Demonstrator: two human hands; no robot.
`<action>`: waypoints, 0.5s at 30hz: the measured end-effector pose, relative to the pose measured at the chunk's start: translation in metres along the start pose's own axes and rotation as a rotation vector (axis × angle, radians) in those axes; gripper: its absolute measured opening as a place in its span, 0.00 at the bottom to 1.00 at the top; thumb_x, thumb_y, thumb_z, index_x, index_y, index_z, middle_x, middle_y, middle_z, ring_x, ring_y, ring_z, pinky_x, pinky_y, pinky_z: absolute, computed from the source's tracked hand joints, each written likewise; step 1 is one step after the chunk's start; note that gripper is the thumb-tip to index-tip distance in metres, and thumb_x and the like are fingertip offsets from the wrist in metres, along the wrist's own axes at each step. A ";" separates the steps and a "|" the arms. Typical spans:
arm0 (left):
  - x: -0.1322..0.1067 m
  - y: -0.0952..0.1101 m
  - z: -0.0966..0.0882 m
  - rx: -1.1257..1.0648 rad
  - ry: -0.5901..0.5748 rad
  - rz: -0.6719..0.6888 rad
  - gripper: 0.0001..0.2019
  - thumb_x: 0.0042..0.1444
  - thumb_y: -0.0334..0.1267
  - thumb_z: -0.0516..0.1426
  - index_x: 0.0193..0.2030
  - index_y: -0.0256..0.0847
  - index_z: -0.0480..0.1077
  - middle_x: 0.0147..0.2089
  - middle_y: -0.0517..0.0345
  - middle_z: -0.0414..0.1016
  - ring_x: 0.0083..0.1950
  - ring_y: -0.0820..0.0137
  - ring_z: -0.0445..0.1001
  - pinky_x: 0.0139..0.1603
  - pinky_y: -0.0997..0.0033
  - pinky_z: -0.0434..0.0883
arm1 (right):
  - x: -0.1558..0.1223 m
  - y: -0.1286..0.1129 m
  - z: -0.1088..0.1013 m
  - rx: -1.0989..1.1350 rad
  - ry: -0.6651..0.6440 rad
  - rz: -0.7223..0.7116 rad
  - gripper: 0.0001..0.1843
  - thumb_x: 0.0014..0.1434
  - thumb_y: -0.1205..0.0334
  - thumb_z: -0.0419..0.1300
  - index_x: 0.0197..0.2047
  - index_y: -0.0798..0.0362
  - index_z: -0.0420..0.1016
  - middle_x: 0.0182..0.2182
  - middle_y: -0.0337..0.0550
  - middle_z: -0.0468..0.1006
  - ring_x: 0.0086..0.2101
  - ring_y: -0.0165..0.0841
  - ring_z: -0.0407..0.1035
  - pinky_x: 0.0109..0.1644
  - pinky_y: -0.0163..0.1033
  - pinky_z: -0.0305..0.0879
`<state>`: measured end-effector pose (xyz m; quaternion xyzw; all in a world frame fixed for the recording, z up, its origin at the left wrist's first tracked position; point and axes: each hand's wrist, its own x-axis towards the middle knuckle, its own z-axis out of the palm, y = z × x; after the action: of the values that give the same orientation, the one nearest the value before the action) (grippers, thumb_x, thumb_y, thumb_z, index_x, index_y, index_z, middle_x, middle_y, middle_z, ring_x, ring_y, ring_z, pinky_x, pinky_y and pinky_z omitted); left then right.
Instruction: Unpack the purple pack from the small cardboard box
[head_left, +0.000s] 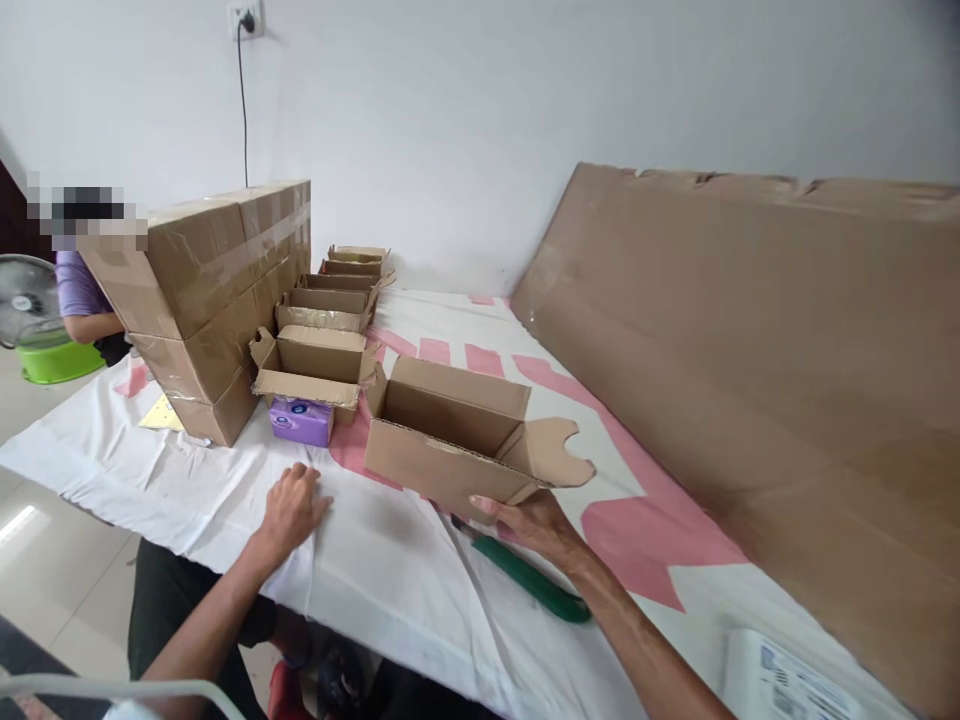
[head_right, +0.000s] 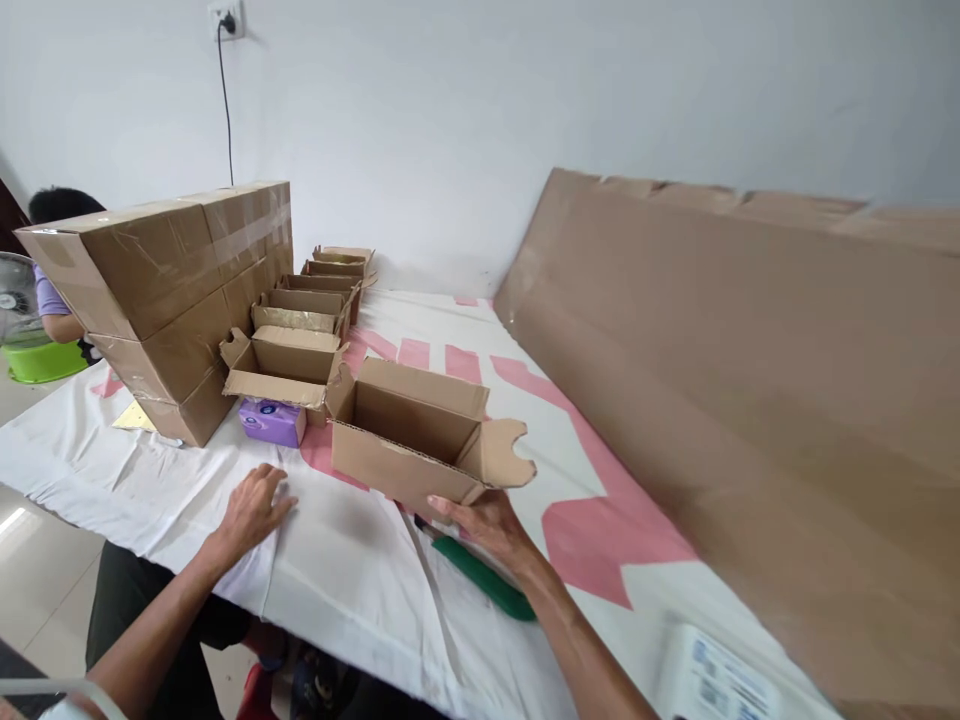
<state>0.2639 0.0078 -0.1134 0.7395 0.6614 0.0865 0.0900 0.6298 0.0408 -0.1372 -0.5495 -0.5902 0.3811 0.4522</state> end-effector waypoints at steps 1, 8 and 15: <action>0.014 -0.002 -0.005 0.013 -0.011 -0.050 0.12 0.68 0.43 0.61 0.55 0.44 0.74 0.57 0.47 0.79 0.59 0.55 0.77 0.55 0.61 0.74 | 0.004 0.003 0.001 0.006 -0.008 0.008 0.26 0.48 0.45 0.74 0.47 0.48 0.83 0.41 0.50 0.88 0.51 0.55 0.81 0.63 0.62 0.75; 0.077 -0.004 -0.010 0.038 -0.003 -0.255 0.20 0.72 0.54 0.55 0.48 0.40 0.79 0.51 0.40 0.83 0.54 0.51 0.80 0.48 0.61 0.70 | 0.031 0.012 0.022 0.037 -0.039 0.037 0.33 0.44 0.46 0.77 0.51 0.51 0.83 0.44 0.51 0.88 0.49 0.54 0.81 0.54 0.57 0.81; 0.094 -0.014 -0.011 0.013 0.003 -0.326 0.21 0.71 0.54 0.55 0.44 0.40 0.82 0.49 0.40 0.84 0.51 0.53 0.81 0.47 0.62 0.70 | 0.058 0.022 0.031 0.001 -0.025 0.014 0.28 0.43 0.48 0.78 0.47 0.46 0.84 0.41 0.46 0.89 0.46 0.51 0.82 0.48 0.52 0.82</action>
<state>0.2577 0.1035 -0.1053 0.6229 0.7732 0.0679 0.0971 0.6077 0.1018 -0.1610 -0.5487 -0.5916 0.3914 0.4424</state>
